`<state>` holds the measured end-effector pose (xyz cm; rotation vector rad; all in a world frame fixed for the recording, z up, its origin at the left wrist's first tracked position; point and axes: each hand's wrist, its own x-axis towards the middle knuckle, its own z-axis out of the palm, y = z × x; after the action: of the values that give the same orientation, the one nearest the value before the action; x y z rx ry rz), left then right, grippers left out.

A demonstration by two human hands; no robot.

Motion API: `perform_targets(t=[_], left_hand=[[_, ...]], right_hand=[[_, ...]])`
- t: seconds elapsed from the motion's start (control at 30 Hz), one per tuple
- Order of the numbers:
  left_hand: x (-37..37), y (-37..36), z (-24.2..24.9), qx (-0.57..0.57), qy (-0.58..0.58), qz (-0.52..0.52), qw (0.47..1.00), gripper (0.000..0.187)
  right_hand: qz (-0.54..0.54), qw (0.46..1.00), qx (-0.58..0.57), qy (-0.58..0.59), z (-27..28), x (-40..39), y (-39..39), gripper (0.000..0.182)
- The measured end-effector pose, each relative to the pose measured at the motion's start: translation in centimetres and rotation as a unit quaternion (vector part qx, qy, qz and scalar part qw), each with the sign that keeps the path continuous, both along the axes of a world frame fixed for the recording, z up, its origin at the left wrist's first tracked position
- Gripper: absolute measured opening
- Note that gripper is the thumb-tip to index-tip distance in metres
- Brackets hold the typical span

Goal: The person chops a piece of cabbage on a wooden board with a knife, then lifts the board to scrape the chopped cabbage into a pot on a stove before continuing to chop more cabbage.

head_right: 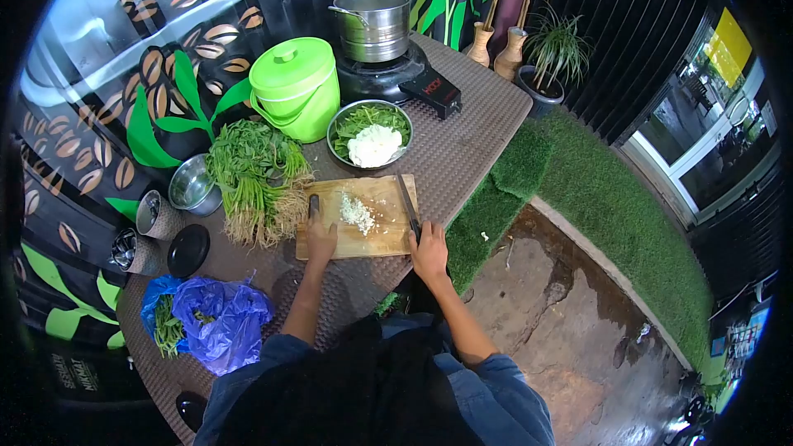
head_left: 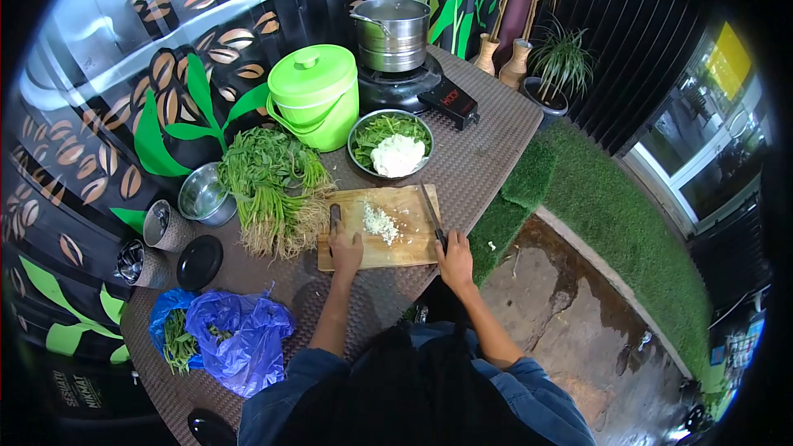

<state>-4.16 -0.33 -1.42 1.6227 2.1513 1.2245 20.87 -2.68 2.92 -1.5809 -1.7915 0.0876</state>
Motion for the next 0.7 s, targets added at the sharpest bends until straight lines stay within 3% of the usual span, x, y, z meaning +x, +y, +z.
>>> perform_targets(t=[0.03,0.1,0.17,0.23,0.37,0.47,0.53,0.57,0.6,0.67,0.7], left_hand=[[0.0,0.2,-0.2,-0.048,0.003,0.007,0.999,0.058],[-0.2,0.9,-0.5,-0.056,0.007,0.018,0.998,0.058],[-0.6,1.8,-0.7,-0.064,0.009,0.028,0.998,0.058],[-1.4,2.8,-0.1,-0.158,-0.081,0.008,0.984,0.057],[-0.2,3.1,0.6,-0.218,-0.143,0.023,0.965,0.057],[0.6,3.4,0.2,-0.267,-0.084,0.016,0.96,0.063],[1.9,3.6,1.7,-0.333,-0.006,0.118,0.936,0.068],[2.5,3.3,2.5,-0.333,-0.006,0.12,0.935,0.068],[3.1,3.0,3.4,-0.339,-0.05,0.128,0.931,0.071],[2.9,3.1,3.0,-0.343,-0.093,0.136,0.925,0.074],[2.5,3.2,2.6,-0.327,-0.182,0.084,0.923,0.073]], right_hand=[[0.001,1.0,0.001,0.001,-0.5,-0.2,0.3,0.027],[0.017,0.985,-0.147,0.086,-1.2,-0.6,0.5,0.028],[0.024,0.99,-0.106,0.089,-1.7,-1.1,0.3,0.026],[0.001,0.97,-0.18,0.162,-1.6,-1.1,0.3,0.024],[-0.012,0.939,-0.225,0.259,-0.7,0.3,0.3,0.026],[-0.021,0.941,-0.215,0.26,-1.1,0.8,-0.1,0.026],[-0.024,0.943,-0.209,0.259,-1.9,0.7,-0.8,0.025],[-0.025,0.954,-0.161,0.251,-2.3,0.3,-1.3,0.025],[-0.026,0.964,-0.112,0.242,-2.4,-0.1,-1.7,0.025],[-0.031,0.959,-0.131,0.25,-2.3,-0.1,-2.5,0.026],[-0.038,0.954,-0.151,0.257,-2.2,0.0,-2.8,0.027]])
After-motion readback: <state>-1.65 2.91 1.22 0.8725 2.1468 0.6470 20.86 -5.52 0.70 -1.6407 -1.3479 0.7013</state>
